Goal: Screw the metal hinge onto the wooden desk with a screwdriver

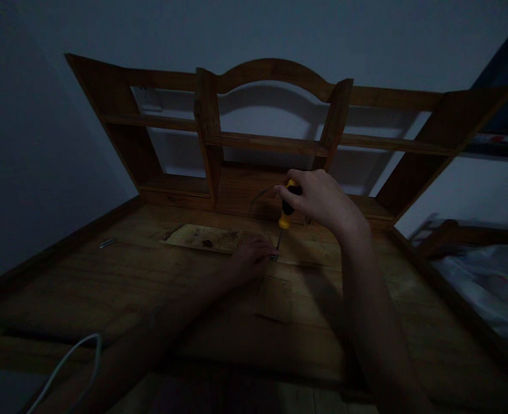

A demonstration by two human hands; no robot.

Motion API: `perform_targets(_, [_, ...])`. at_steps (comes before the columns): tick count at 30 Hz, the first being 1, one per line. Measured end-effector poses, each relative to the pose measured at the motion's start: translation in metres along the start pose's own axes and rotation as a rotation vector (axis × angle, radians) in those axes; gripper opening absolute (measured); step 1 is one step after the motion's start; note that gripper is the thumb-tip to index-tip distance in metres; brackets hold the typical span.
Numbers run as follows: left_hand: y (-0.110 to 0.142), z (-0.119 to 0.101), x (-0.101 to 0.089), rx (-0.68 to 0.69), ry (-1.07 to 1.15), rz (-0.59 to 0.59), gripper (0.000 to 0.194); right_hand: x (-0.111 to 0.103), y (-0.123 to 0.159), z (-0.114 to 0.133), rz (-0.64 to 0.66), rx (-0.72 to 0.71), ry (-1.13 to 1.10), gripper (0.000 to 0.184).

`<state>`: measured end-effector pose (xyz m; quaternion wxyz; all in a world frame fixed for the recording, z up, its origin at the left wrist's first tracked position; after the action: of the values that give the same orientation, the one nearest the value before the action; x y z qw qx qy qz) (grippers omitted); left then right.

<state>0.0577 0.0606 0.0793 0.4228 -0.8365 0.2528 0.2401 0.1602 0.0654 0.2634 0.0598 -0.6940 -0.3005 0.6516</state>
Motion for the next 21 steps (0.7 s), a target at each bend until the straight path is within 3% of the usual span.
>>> perform_targets(9, [0.0008, -0.0007, -0.0007, 0.001, 0.023, -0.013, 0.031, -0.0011, 0.0012, -0.0019, 0.052, -0.092, -0.169, 0.037])
perform_targets(13, [0.0011, -0.0006, 0.0004, 0.011, 0.038, -0.007, 0.032, -0.0014, 0.0011, -0.0011, 0.009, -0.074, -0.128, 0.028])
perform_targets(18, [0.0, -0.0019, -0.0005, -0.003, 0.016, -0.004, 0.032, 0.0014, -0.0008, -0.0001, 0.009, -0.036, -0.082, 0.04])
perform_targets(21, [-0.0001, -0.0025, -0.0011, -0.006, 0.001, -0.005, 0.032, 0.001, -0.0012, 0.0024, 0.015, -0.071, -0.127, 0.03])
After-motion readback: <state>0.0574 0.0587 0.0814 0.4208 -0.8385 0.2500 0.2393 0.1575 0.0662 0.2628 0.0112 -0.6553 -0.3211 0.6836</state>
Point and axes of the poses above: each hand's wrist, its own y-axis away from the middle knuckle, its own x-axis out of the palm, z = x × y, the point moved 9 cm from there along -y, towards the middle knuckle, and after that the axes turned 12 degrees about y, right-handed, at the moved point
